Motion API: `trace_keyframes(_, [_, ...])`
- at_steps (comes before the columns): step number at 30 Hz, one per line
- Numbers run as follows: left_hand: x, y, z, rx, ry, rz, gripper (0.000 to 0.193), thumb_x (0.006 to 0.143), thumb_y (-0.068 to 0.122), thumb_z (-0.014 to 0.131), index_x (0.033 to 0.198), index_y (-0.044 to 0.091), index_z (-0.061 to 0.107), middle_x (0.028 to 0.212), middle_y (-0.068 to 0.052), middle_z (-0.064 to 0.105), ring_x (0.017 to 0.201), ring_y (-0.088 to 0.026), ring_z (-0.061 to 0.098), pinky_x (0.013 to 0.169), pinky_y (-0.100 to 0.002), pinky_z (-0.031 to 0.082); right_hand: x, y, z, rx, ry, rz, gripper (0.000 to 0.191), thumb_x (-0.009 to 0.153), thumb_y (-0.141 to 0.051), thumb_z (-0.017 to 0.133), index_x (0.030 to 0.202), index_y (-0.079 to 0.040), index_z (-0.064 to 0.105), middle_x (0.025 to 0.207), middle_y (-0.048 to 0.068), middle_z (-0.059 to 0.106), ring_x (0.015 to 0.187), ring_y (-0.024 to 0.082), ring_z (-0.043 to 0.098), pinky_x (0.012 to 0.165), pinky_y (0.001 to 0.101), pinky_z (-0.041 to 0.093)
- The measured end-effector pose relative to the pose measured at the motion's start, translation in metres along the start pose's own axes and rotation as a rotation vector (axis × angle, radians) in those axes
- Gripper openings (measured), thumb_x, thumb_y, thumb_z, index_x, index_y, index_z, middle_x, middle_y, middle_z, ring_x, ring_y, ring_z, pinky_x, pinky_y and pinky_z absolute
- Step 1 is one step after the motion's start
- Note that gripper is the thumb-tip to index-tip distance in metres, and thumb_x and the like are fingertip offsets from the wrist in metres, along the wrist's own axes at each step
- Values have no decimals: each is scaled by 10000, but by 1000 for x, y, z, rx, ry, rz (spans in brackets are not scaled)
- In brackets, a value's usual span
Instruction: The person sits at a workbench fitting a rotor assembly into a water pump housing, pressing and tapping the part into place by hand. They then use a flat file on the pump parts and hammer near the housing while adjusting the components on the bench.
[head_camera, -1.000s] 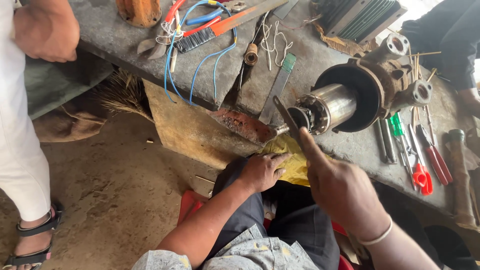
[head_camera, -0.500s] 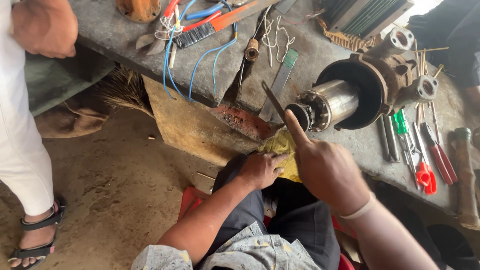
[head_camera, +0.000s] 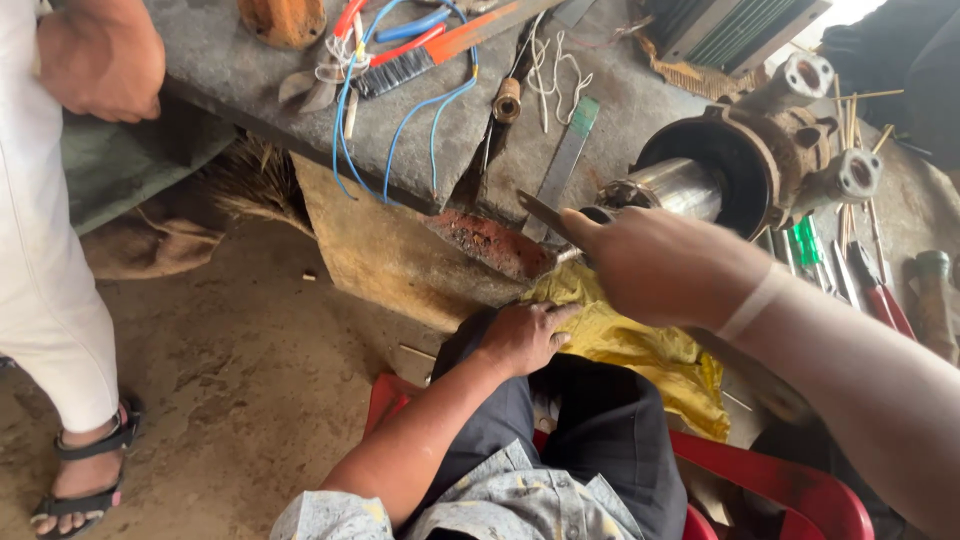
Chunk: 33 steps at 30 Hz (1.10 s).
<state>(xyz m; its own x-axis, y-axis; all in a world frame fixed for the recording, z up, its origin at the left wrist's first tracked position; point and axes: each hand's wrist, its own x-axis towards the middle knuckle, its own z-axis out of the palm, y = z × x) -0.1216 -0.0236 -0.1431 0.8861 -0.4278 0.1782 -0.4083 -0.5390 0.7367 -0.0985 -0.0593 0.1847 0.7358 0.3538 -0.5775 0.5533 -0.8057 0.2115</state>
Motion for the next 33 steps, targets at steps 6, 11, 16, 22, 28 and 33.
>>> trace_keyframes(6, [1,-4,-5,7,27,-11,551,942,341,670,1468,236,545,1231,-159,702,1048,-365,695,913,-471,556,-10,2,-11,-210,-191,15,966,809,19,527,1693,-75,149,770,157,717,689,254,710,673,401,547])
trace_keyframes(11, [2,-3,-6,32,18,4,571,914,342,687,1455,232,544,1232,-183,683,1031,-377,691,886,-480,553,-2,2,-3,-73,-25,-29,886,818,30,484,1630,-63,140,702,171,672,629,289,680,602,437,562])
trace_keyframes(16, [0,-2,-6,32,-36,-50,568,938,344,659,1481,228,538,1217,-176,689,1034,-372,691,903,-476,552,-7,-2,-6,-132,-173,91,880,912,-7,467,1704,-136,107,631,109,624,560,212,634,588,387,545])
trace_keyframes(22, [1,-4,-3,67,-78,-28,557,943,381,660,1463,220,543,1162,-171,700,1016,-359,694,882,-481,550,-38,12,-6,-81,-173,72,812,972,-195,497,1701,-294,154,567,83,614,506,183,613,568,386,536])
trace_keyframes(28, [1,-4,-1,48,-77,-28,524,937,373,670,1429,213,584,1130,-164,709,1002,-360,694,873,-484,549,-67,52,102,-271,499,402,636,1052,-269,549,1623,-145,297,862,46,682,467,218,619,451,401,503])
trace_keyframes(33, [0,0,-1,81,-118,-20,515,936,360,669,1421,208,591,1137,-152,717,1022,-350,698,901,-480,547,-13,37,182,471,867,-96,677,925,-127,643,1561,-106,413,641,114,662,497,282,648,500,436,510])
